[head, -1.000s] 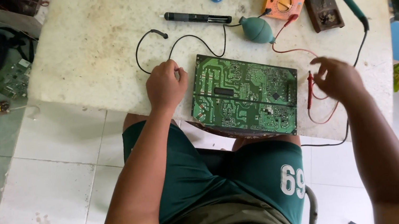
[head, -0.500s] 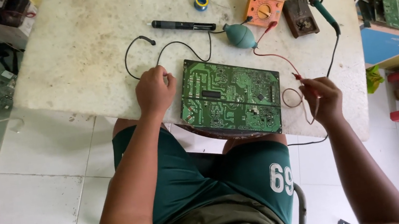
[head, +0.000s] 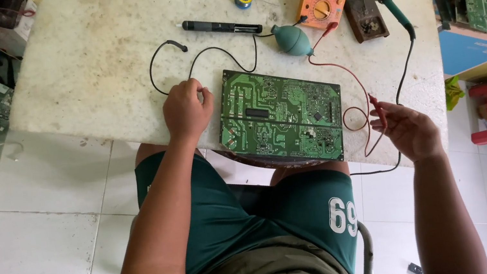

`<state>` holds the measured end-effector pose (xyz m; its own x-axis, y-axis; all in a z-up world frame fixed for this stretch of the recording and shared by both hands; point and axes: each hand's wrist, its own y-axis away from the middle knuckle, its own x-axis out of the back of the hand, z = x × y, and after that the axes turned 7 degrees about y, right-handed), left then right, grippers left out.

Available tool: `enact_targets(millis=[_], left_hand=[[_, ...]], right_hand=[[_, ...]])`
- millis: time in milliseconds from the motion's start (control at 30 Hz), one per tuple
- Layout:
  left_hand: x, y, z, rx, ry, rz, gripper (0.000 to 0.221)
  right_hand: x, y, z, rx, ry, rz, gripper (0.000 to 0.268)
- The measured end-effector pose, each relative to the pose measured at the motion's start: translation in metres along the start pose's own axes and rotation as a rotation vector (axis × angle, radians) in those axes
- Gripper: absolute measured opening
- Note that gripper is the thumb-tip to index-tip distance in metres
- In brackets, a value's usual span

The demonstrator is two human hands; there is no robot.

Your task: Desoldering electronic components from a printed circuit board using a soldering iron and a desoldering pump.

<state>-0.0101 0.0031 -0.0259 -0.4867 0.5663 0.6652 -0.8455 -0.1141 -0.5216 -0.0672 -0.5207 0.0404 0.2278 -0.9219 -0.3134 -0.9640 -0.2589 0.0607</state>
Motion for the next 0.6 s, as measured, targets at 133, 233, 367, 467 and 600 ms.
enact_targets(millis=[133, 233, 367, 467, 600], left_hand=[[-0.001, 0.002, -0.003, -0.021, -0.021, 0.021, 0.013], [-0.001, 0.001, -0.002, -0.024, -0.009, 0.021, 0.013], [0.003, 0.000, 0.000, -0.016, 0.027, 0.019, 0.013], [0.003, 0.001, 0.001, -0.017, 0.026, 0.030, 0.013], [0.002, 0.000, 0.000, -0.022, 0.012, 0.031, 0.013]], right_hand=[[-0.046, 0.004, -0.022, -0.118, 0.750, 0.241, 0.054], [-0.059, 0.004, -0.025, -0.157, 1.102, 0.286, 0.051], [-0.066, 0.002, -0.010, -0.144, 1.279, 0.372, 0.039], [-0.056, 0.001, 0.000, -0.129, 1.437, 0.354, 0.041], [-0.080, 0.008, -0.012, -0.149, 1.745, 0.322, 0.048]])
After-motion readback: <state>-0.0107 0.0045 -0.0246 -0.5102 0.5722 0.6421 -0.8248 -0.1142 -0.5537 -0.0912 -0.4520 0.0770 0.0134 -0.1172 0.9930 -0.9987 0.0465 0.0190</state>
